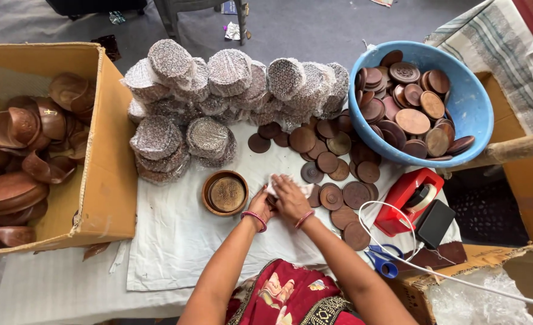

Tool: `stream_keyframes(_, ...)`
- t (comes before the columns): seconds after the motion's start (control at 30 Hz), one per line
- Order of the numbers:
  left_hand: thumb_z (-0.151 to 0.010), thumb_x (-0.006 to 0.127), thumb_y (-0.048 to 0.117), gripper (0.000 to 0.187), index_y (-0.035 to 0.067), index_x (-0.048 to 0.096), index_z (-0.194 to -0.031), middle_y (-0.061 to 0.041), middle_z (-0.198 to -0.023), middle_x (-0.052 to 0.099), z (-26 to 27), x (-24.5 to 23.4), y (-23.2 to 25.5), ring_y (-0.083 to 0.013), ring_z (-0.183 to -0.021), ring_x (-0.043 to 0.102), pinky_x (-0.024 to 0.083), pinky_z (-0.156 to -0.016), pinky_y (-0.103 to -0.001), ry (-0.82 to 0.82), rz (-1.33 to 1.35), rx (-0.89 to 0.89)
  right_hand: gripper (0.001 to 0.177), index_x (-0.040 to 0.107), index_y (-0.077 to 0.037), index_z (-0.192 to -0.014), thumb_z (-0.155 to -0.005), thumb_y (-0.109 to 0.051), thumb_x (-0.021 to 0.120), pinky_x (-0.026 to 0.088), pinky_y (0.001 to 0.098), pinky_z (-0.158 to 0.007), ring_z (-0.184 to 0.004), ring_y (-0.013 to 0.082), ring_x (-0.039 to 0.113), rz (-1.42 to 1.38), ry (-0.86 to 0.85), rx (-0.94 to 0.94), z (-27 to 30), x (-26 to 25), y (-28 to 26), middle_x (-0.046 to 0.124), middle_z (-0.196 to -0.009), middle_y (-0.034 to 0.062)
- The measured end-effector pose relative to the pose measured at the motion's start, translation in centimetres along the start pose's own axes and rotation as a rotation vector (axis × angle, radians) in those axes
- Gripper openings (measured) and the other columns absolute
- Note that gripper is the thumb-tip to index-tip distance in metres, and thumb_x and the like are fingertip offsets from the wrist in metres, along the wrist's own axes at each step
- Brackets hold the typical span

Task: Wipe and clean small wooden bowls and discs using a white cloth before placing them in sorting containers.

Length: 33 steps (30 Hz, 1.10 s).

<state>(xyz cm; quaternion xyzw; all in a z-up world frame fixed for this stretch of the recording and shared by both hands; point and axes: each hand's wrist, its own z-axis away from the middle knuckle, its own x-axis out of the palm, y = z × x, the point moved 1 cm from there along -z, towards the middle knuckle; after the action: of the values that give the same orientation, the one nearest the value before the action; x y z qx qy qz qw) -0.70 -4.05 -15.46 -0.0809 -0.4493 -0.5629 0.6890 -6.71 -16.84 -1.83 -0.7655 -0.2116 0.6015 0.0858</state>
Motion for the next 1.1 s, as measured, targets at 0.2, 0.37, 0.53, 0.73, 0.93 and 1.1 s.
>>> stream_keyframes(0.2, -0.118, 0.046, 0.049, 0.066, -0.002, 0.043, -0.159, -0.027, -0.144, 0.06, -0.6, -0.5, -0.6, -0.0412, -0.125, 0.063, 0.061, -0.095, -0.057, -0.183, 0.384, -0.057, 0.05, 0.066, -0.005, -0.135, -0.086, -0.01, 0.062, 0.036, 0.0436, -0.12, -0.145, 0.0303, 0.047, 0.003, -0.104, -0.225, 4.6, -0.3, 1.3, 0.055, -0.154, 0.0099)
stream_keyframes(0.37, -0.107, 0.044, 0.044, 0.045, 0.025, 0.045, -0.147, -0.012, -0.145, 0.058, 3.6, 3.3, 1.8, -0.0353, -0.129, 0.061, 0.054, -0.099, -0.063, 0.025, -0.018, -0.007, 0.039, 0.067, -0.007, -0.131, -0.093, -0.016, 0.062, 0.038, 0.0436, -0.117, -0.142, 0.0277, 0.048, 0.097, -0.196, -0.1, 3.1, -1.3, 4.1, 0.054, -0.153, 0.0096)
stream_keyframes(0.53, -0.103, 0.039, 0.049, 0.05, 0.033, 0.044, -0.15, -0.005, -0.148, 0.055, 4.4, 3.9, 2.4, -0.0304, -0.129, 0.06, 0.054, -0.098, -0.059, -0.082, -0.106, 0.0, 0.048, 0.064, -0.001, -0.131, -0.084, -0.009, 0.061, 0.037, 0.0457, -0.117, -0.143, 0.0314, 0.045, 0.157, -0.034, -0.081, 0.5, -0.6, 1.4, 0.052, -0.153, 0.0124)
stream_keyframes(0.73, -0.108, 0.036, 0.056, 0.056, 0.021, 0.047, -0.151, -0.014, -0.15, 0.057, 3.2, 2.9, 1.5, -0.0331, -0.126, 0.062, 0.055, -0.095, -0.056, -0.025, -0.048, -0.04, 0.058, 0.065, -0.001, -0.134, -0.076, -0.004, 0.06, 0.037, 0.046, -0.114, -0.144, 0.0306, 0.045, 0.131, -0.15, -0.187, 3.9, -2.5, 2.6, 0.051, -0.155, 0.013)
stream_keyframes(0.93, -0.104, 0.041, 0.048, 0.053, 0.023, 0.043, -0.151, -0.008, -0.149, 0.055, 3.7, 3.6, 1.8, -0.0314, -0.129, 0.061, 0.057, -0.097, -0.06, -0.003, -0.079, 0.02, 0.043, 0.067, -0.006, -0.127, -0.085, -0.009, 0.061, 0.04, 0.0452, -0.112, -0.139, 0.0301, 0.049, 0.256, -0.193, -0.099, 1.6, -2.7, 3.0, 0.054, -0.147, 0.0093)
stream_keyframes(1.1, -0.106, 0.038, 0.056, 0.059, 0.02, 0.043, -0.152, -0.016, -0.14, 0.059, 3.8, 3.1, 1.8, -0.0339, -0.12, 0.062, 0.056, -0.093, -0.051, 0.027, -0.023, 0.0, 0.048, 0.07, -0.003, -0.126, -0.078, -0.008, 0.062, 0.04, 0.0466, -0.106, -0.136, 0.0321, 0.049, 0.137, 0.004, -0.076, 1.3, 1.7, -0.8, 0.054, -0.149, 0.0107)
